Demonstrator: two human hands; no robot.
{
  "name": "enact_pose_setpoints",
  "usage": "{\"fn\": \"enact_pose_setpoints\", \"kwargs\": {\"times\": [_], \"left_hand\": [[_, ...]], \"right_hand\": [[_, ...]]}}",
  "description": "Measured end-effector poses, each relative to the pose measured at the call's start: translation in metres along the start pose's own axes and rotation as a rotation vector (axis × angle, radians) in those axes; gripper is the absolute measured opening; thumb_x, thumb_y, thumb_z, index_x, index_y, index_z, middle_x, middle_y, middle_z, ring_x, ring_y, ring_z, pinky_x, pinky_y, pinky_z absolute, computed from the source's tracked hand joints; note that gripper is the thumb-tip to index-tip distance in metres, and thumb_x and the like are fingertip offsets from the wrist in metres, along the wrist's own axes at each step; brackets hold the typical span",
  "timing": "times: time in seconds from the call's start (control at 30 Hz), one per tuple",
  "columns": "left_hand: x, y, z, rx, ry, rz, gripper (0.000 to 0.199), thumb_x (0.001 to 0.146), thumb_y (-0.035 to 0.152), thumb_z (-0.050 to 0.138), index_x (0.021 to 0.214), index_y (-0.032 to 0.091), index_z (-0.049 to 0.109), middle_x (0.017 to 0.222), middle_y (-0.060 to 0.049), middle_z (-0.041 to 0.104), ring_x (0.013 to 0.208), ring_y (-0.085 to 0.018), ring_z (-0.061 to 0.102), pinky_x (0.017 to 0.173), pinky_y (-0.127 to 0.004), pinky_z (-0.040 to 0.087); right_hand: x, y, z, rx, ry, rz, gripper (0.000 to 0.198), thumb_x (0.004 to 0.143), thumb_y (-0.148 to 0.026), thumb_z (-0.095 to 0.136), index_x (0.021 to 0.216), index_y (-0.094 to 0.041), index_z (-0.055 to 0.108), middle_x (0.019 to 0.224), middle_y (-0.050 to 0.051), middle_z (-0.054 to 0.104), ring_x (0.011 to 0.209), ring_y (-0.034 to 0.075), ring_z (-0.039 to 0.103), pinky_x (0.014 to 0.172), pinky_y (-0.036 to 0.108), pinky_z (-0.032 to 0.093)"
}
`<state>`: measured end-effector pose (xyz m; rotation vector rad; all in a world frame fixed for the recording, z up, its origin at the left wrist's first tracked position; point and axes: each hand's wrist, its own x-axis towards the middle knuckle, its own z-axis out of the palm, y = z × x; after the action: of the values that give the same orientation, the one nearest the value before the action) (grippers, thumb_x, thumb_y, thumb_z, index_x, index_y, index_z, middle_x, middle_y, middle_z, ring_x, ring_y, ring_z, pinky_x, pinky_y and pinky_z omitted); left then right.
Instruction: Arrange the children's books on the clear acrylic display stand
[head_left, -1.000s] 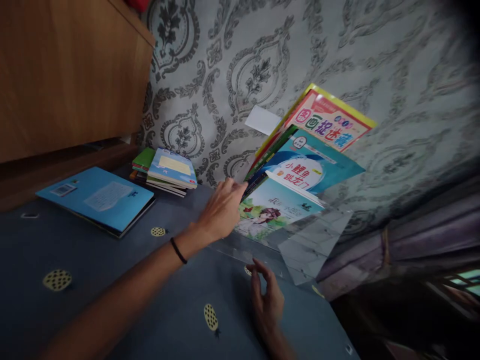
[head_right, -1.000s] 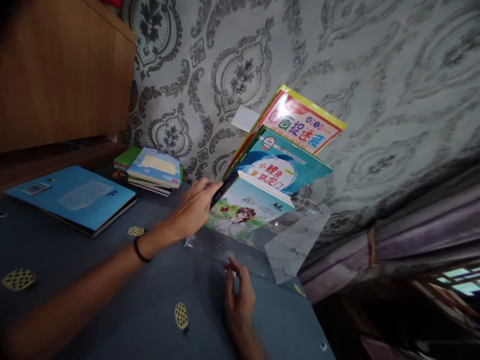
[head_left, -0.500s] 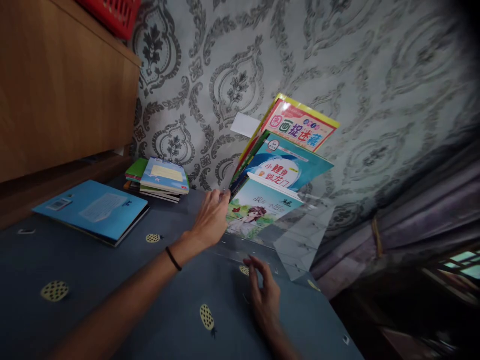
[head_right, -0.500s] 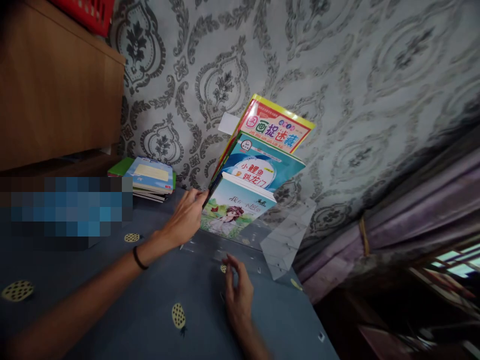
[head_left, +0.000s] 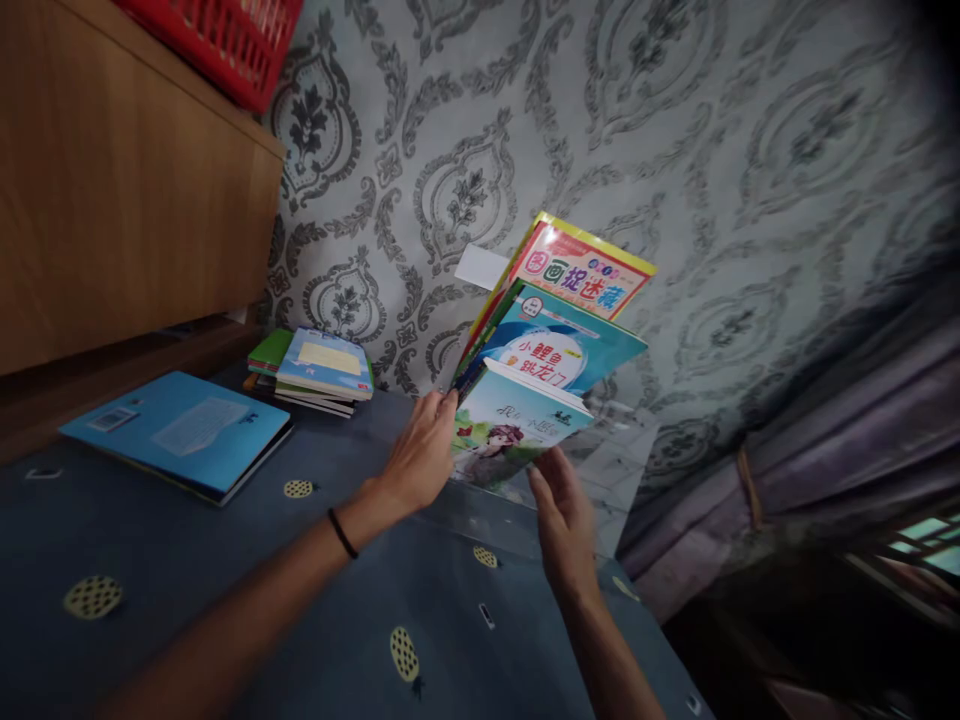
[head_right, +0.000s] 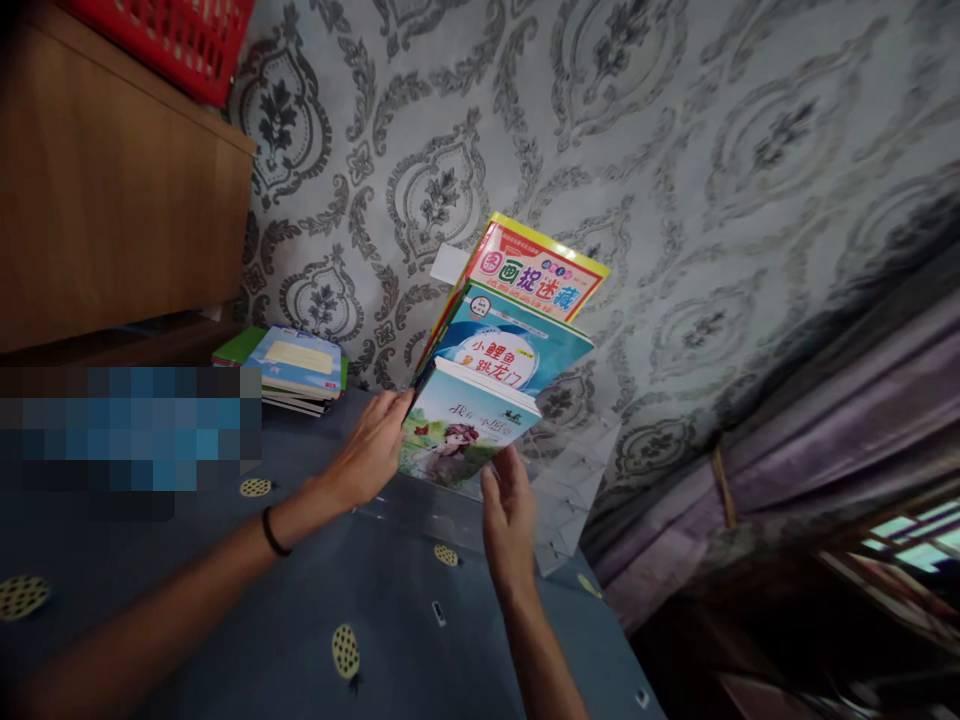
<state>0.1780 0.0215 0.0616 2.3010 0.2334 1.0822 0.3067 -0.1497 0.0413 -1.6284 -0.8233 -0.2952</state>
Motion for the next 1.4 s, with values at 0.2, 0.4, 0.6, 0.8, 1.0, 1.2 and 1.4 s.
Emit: {"fn": "enact_pose_setpoints", "kwargs": {"times": [0.2,0.4,0.6,0.8,1.0,1.2,1.4], "left_hand": [[0.001,0.0,0.001,-0.036,-0.018,-0.01,0.056,0.088,0.002,0.034,0.142,0.011,0.038,0.124,-0.016,0.052,0.121,-0.027,0.049,0.106,-0.043,0.044],[0.001,0.001,0.001,-0.029,-0.021,-0.012,0.057,0.087,0.003,0.036,0.143,0.013,0.038,0.123,-0.014,0.052,0.119,-0.026,0.049,0.107,-0.041,0.043],[-0.001,0.002,0.003,-0.023,0.0,0.011,0.058,0.086,0.003,0.035,0.144,0.013,0.036,0.123,-0.014,0.052,0.118,-0.026,0.049,0.107,-0.042,0.043],[0.0,0.001,-0.001,-0.025,-0.043,0.005,0.057,0.087,0.003,0.035,0.143,0.01,0.037,0.123,-0.015,0.052,0.117,-0.026,0.048,0.107,-0.041,0.042],[0.001,0.0,-0.002,-0.026,-0.04,0.0,0.061,0.084,0.001,0.038,0.143,0.015,0.037,0.12,-0.012,0.051,0.115,-0.025,0.049,0.106,-0.04,0.044],[0.001,0.0,0.0,-0.026,-0.048,-0.006,0.061,0.084,0.001,0.037,0.143,0.012,0.036,0.123,-0.015,0.05,0.119,-0.027,0.047,0.107,-0.043,0.043],[0.001,0.0,0.0,-0.029,-0.048,0.006,0.061,0.083,0.001,0.036,0.143,0.01,0.035,0.123,-0.016,0.05,0.118,-0.028,0.047,0.106,-0.044,0.044]], "right_hand": [[0.0,0.007,0.007,-0.011,-0.081,-0.032,0.069,0.091,-0.054,0.058,0.148,-0.02,0.044,0.141,0.017,0.06,0.127,0.03,0.06,0.104,0.048,0.05],[0.0,0.0,0.007,-0.017,-0.083,-0.026,0.07,0.09,-0.054,0.057,0.148,-0.018,0.045,0.141,0.019,0.059,0.126,0.032,0.06,0.102,0.046,0.051],[-0.002,-0.001,0.009,0.008,-0.089,-0.009,0.067,0.09,-0.052,0.059,0.147,-0.018,0.046,0.143,0.018,0.057,0.126,0.031,0.059,0.105,0.048,0.048],[0.002,0.002,0.006,0.05,-0.072,0.026,0.063,0.087,-0.052,0.062,0.14,-0.019,0.053,0.136,0.017,0.062,0.123,0.031,0.061,0.104,0.047,0.048],[0.012,-0.005,0.003,0.128,-0.089,0.035,0.048,0.083,-0.046,0.068,0.123,-0.019,0.064,0.129,0.014,0.067,0.12,0.031,0.061,0.102,0.046,0.046],[0.018,-0.005,0.004,0.125,-0.057,0.052,0.038,0.078,-0.044,0.071,0.107,-0.019,0.066,0.116,0.011,0.072,0.109,0.03,0.064,0.096,0.045,0.046],[0.023,-0.005,0.004,0.14,-0.006,0.1,0.034,0.07,-0.04,0.071,0.096,-0.019,0.068,0.104,0.008,0.075,0.1,0.029,0.064,0.091,0.043,0.046]]}}
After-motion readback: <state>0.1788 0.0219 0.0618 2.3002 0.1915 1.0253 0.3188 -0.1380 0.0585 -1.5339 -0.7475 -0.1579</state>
